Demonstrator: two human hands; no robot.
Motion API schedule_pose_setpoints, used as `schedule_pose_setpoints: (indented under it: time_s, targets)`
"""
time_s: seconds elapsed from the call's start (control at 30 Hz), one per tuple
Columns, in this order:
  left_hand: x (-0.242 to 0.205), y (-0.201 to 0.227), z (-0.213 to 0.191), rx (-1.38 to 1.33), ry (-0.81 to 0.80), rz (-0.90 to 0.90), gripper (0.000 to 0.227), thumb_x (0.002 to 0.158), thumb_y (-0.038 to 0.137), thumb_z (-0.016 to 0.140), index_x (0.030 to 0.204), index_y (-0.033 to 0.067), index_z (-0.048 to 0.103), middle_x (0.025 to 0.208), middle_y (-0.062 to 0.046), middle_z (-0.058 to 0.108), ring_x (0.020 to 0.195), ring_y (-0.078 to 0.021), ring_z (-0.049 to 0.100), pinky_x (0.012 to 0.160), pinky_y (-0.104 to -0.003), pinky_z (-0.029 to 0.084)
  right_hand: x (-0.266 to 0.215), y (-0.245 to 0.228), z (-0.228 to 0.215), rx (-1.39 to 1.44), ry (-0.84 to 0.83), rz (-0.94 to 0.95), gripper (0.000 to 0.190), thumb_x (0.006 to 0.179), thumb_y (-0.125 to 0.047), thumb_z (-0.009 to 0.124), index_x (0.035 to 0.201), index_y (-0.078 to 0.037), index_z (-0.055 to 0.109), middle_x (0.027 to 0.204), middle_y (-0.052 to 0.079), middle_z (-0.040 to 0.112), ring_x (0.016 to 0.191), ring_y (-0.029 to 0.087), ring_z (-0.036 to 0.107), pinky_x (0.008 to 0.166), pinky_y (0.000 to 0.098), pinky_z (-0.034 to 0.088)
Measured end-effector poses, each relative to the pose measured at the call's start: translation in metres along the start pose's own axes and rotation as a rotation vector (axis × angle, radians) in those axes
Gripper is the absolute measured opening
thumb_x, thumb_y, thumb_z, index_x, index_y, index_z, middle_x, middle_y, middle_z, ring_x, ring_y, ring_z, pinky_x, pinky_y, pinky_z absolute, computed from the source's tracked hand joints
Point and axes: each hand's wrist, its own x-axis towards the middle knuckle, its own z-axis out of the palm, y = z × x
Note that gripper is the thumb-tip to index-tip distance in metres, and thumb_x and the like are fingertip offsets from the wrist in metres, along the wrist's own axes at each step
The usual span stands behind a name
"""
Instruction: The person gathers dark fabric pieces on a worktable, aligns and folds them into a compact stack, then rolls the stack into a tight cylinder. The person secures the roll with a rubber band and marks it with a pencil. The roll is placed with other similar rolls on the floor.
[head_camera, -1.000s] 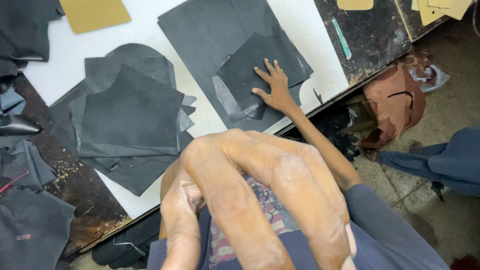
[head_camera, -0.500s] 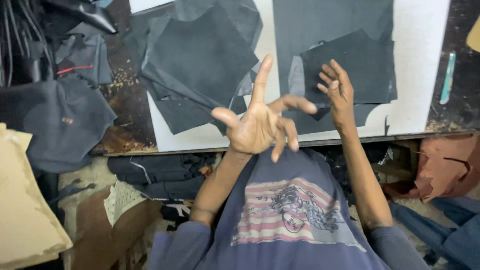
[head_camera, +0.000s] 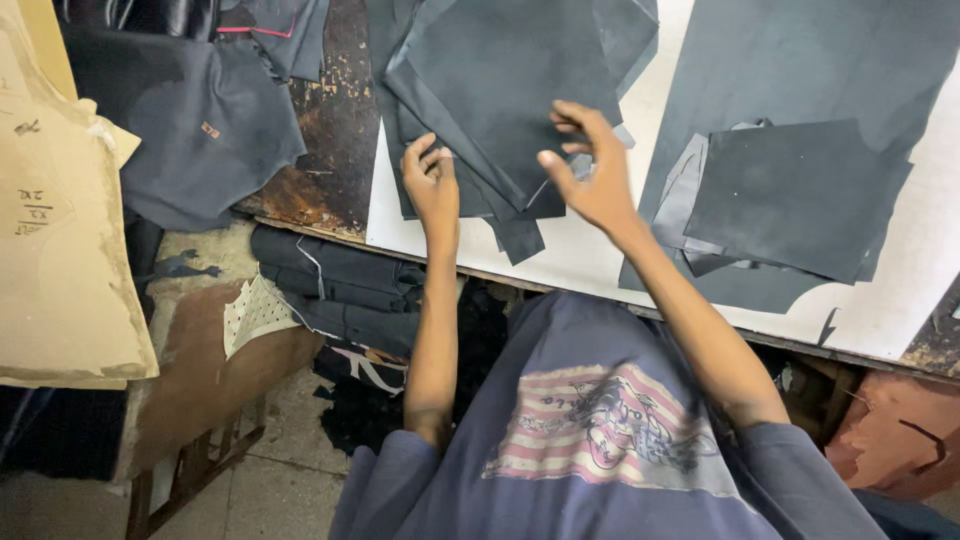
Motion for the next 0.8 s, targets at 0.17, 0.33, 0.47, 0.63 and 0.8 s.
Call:
schedule_pose_setpoints:
  time_s: [0.17, 0.33, 0.47, 0.63, 0.8]
  targets:
    - [0.027, 0.006, 0.011, 0.215, 0.106, 0.055, 0.046, 0.088, 0.008, 0.074, 0.125, -0.0051, 0.051, 0.101, -0.018, 0.06, 0.077, -0.0187, 0.069, 0.069, -0.031, 0.059, 0.054, -0.011, 0.076, -0.357, -0.028, -0.178, 0.073, 0.079, -0.018, 0.083, 0.143, -0.004, 0.052, 0.144, 0.018, 0.053, 0.132, 0.039, 0.048, 0.11, 0.0498, 0.043]
    - [0.036, 0.027, 0.013, 0.423, 0.014, -0.092, 0.035, 0.094, 0.02, 0.078, 0.084, -0.0044, 0.055, 0.058, -0.01, 0.061, 0.048, -0.0182, 0.059, 0.055, -0.033, 0.047, 0.057, -0.008, 0.087, -0.531, -0.138, -0.106, 0.093, 0.071, -0.035, 0.091, 0.146, -0.002, 0.046, 0.149, 0.023, 0.04, 0.134, 0.045, 0.036, 0.102, 0.0596, 0.038]
    - [0.048, 0.064, 0.027, 0.324, -0.138, 0.128, 0.029, 0.094, 0.015, 0.074, 0.083, -0.0023, 0.054, 0.065, -0.011, 0.063, 0.055, -0.0173, 0.06, 0.057, -0.035, 0.048, 0.065, 0.019, 0.086, -0.484, -0.224, -0.01, 0.101, 0.064, -0.03, 0.091, 0.147, 0.002, 0.043, 0.145, 0.026, 0.043, 0.127, 0.047, 0.042, 0.099, 0.0552, 0.041]
    - [0.038, 0.105, 0.041, 0.215, -0.434, 0.513, 0.014, 0.102, 0.01, 0.07, 0.113, 0.0006, 0.071, 0.106, -0.013, 0.078, 0.099, -0.0217, 0.071, 0.088, -0.036, 0.054, 0.089, 0.07, 0.072, -0.083, -0.086, 0.268, 0.061, 0.094, -0.026, 0.082, 0.138, 0.011, 0.06, 0.128, 0.026, 0.067, 0.109, 0.038, 0.062, 0.094, 0.0447, 0.056]
    - [0.03, 0.096, 0.025, 0.232, -0.219, 0.273, 0.023, 0.101, 0.011, 0.065, 0.122, 0.0051, 0.07, 0.121, -0.012, 0.074, 0.115, -0.0216, 0.069, 0.097, -0.035, 0.056, 0.074, 0.056, -0.049, 0.771, 0.419, 0.553, 0.061, 0.089, -0.013, 0.082, 0.129, 0.006, 0.04, 0.127, 0.023, 0.059, 0.111, 0.03, 0.069, 0.094, 0.0442, 0.065]
